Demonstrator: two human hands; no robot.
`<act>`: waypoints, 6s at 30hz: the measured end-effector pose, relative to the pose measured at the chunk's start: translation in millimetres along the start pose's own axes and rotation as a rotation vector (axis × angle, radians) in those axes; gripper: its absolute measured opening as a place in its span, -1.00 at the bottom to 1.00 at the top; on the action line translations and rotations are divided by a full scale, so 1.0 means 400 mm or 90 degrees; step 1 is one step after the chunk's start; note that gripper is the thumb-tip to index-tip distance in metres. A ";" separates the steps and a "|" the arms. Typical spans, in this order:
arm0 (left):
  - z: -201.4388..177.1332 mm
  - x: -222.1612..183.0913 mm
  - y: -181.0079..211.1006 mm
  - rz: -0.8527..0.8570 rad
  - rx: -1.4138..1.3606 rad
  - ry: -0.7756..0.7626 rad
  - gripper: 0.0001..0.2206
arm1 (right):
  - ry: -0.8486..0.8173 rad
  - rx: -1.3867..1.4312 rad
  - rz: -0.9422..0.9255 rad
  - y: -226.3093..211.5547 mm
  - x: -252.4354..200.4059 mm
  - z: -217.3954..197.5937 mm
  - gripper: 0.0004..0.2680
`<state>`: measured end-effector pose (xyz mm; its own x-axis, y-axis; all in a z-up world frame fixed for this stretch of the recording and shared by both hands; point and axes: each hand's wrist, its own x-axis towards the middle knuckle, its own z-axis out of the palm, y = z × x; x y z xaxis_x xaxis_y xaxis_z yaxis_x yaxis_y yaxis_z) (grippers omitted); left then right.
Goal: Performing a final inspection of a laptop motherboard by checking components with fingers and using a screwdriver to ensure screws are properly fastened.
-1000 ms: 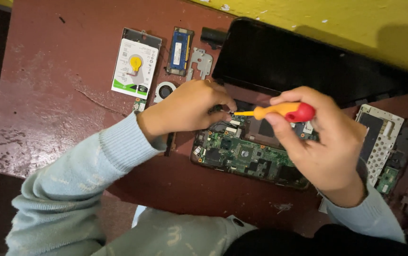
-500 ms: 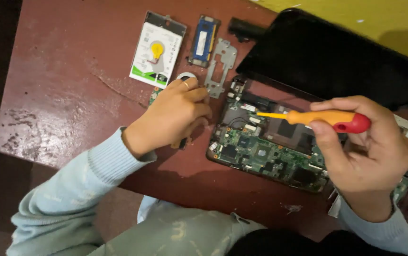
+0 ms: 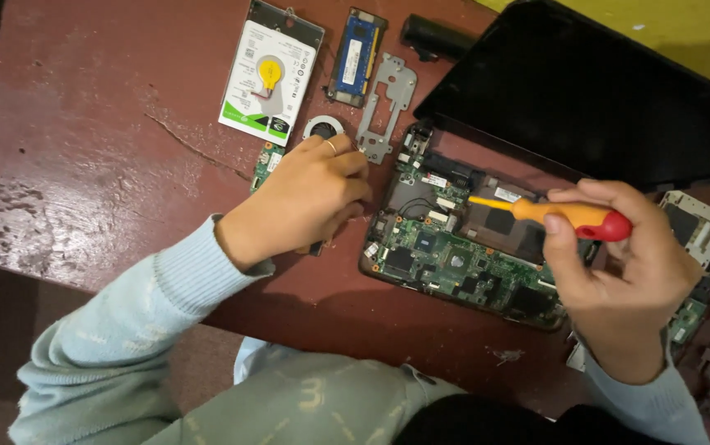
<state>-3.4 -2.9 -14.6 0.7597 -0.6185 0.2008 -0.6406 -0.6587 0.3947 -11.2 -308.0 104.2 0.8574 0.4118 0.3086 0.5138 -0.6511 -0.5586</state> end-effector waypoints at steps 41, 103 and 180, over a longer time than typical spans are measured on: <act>-0.124 0.176 0.126 0.094 -0.325 0.012 -0.79 | -0.202 0.066 -0.193 0.024 0.023 -0.003 -0.77; -0.058 0.300 0.139 0.227 -0.416 -0.050 -0.76 | -0.197 0.037 -0.149 0.003 0.072 -0.112 -0.82; -0.024 -0.002 0.011 -0.034 -0.011 0.063 -0.90 | -0.112 -0.021 0.094 -0.088 0.015 -0.084 -0.81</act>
<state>-5.7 -1.0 -4.5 0.8008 -0.5366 0.2660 -0.5972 -0.6821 0.4221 -23.3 -303.9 151.6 0.9065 0.4135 0.0853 0.3866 -0.7316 -0.5615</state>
